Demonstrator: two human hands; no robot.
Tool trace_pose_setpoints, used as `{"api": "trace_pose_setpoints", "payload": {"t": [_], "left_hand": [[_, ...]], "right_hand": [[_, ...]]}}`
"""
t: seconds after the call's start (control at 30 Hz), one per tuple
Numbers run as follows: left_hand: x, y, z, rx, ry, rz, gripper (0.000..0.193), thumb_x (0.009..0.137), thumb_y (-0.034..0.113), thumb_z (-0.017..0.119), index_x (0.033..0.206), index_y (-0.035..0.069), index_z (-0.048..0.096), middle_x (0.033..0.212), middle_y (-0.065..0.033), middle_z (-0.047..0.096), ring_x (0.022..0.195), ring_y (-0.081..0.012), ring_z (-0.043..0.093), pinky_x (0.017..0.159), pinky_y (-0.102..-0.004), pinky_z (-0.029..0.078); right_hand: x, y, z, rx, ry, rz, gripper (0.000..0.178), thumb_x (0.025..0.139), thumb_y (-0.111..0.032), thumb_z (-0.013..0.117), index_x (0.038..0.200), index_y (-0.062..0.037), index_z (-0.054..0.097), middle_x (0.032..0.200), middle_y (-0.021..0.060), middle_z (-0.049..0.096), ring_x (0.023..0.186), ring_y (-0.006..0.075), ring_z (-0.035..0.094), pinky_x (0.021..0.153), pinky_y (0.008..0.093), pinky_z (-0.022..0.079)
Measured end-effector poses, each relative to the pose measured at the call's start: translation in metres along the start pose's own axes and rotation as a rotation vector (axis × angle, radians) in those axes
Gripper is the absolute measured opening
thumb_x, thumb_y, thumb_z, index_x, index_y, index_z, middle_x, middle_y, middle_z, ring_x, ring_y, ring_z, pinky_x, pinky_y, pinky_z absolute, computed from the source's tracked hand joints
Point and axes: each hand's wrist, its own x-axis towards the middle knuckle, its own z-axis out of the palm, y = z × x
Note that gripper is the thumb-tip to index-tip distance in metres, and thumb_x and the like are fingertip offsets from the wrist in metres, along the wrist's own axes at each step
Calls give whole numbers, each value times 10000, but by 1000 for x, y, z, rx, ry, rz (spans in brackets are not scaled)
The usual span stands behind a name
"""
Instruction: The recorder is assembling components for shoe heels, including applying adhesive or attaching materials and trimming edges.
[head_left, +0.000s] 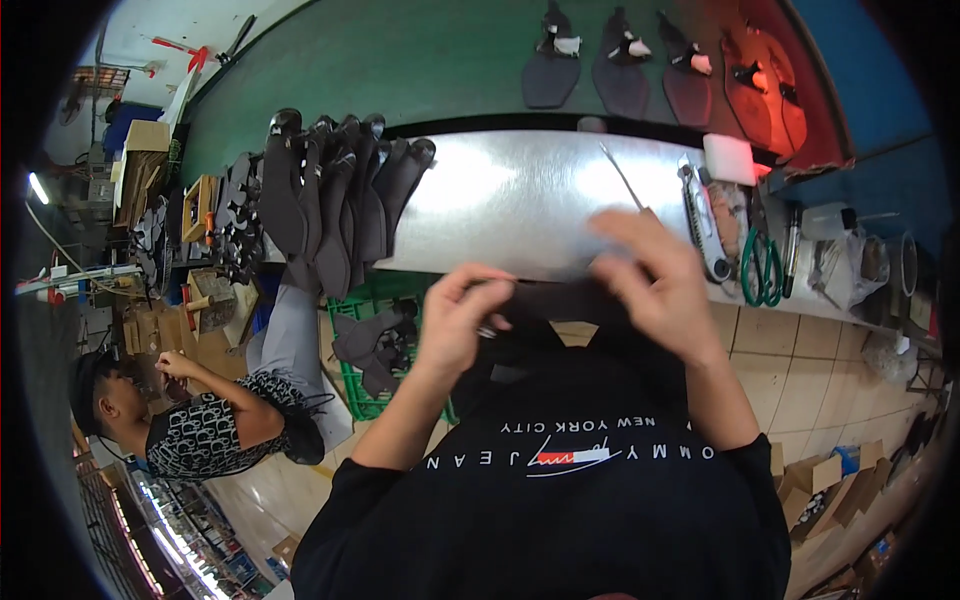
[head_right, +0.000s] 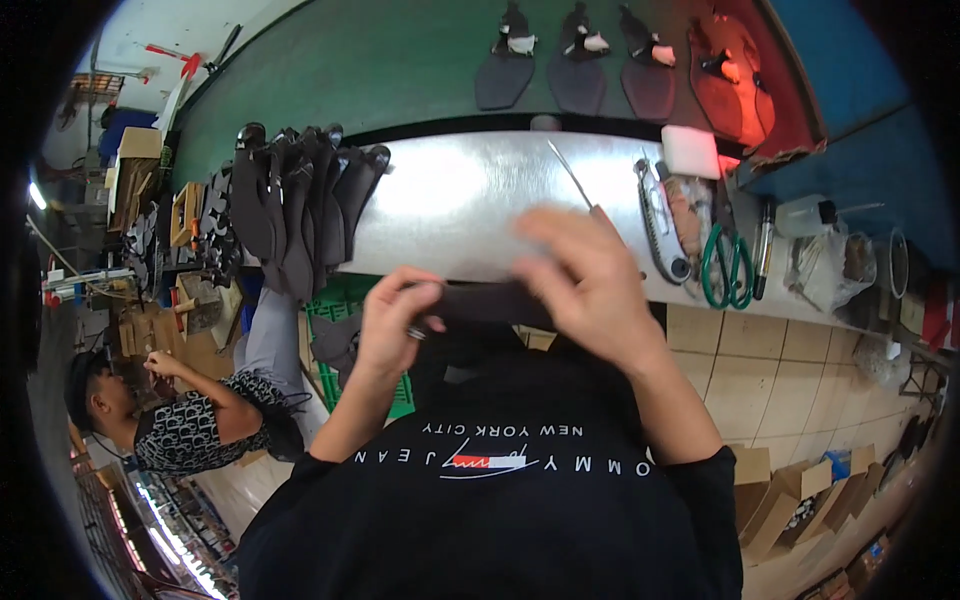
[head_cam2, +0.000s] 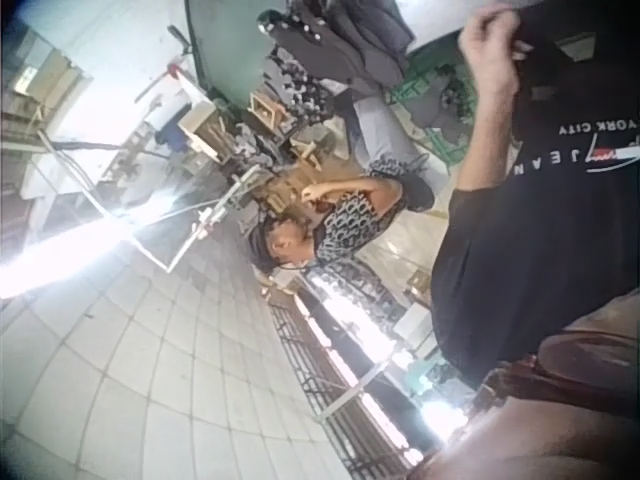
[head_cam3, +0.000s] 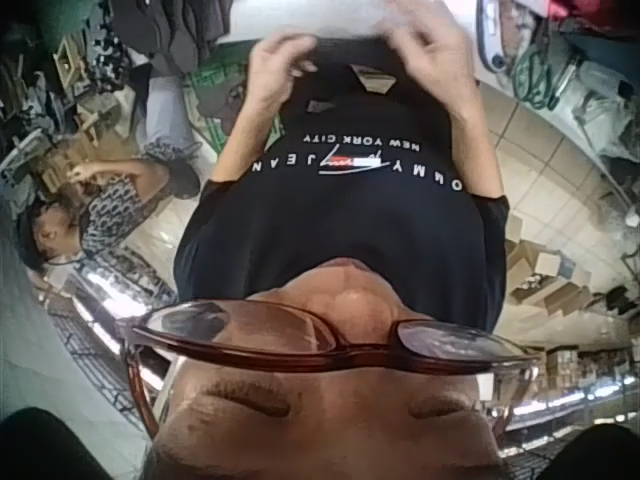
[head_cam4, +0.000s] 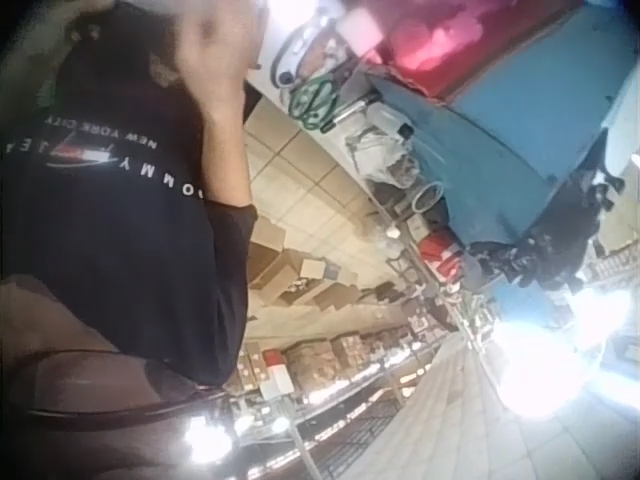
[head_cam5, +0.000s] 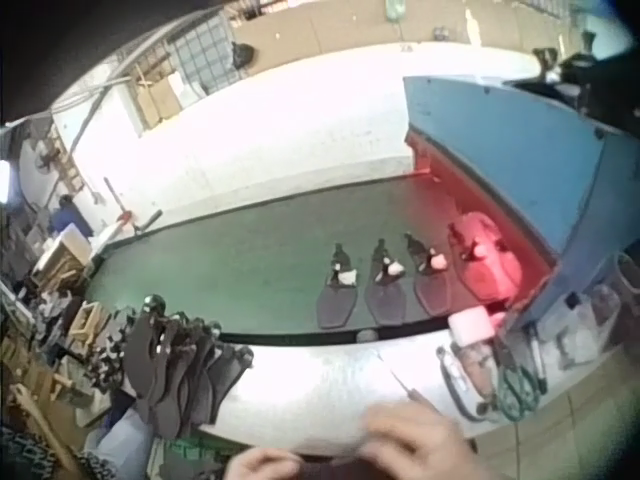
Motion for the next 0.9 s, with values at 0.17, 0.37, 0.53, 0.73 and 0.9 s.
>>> {"api": "trace_pose_setpoints", "payload": {"t": [0.17,0.37,0.53,0.73,0.9], "left_hand": [[14,-7,-48,-731,125,-69,261,944,182,593,1185,83,604,1070,-53,665,963,-170,656,707,-294,594],[23,-24,-35,-1082,48,-301,209,945,202,590,1101,70,631,1120,-68,662,1048,-217,637,723,-313,603],[23,-14,2,-1122,-15,-397,217,916,238,639,1074,89,637,1072,-29,670,1014,-179,646,605,-262,564],[21,-11,41,-907,91,-448,224,931,330,623,922,107,598,768,4,638,474,-96,424,417,-213,323],[18,-20,36,-856,45,-391,209,937,319,612,908,113,597,806,2,641,528,-83,468,395,-209,301]], "right_hand": [[20,61,-5,-641,249,-93,339,847,-49,611,1185,-24,602,1020,144,593,932,318,555,830,395,450],[5,79,5,-410,203,71,334,860,-11,567,1192,-31,603,890,135,588,808,259,572,724,347,461],[-25,-10,31,421,-260,469,456,931,-15,493,1384,-68,479,674,20,559,570,66,471,558,227,407],[-45,11,62,584,-293,512,544,934,-18,528,1459,-54,390,634,5,540,568,60,477,532,227,395],[-48,14,63,359,-205,301,428,942,-30,541,1368,-16,503,649,-3,533,577,57,474,536,217,385]]}}
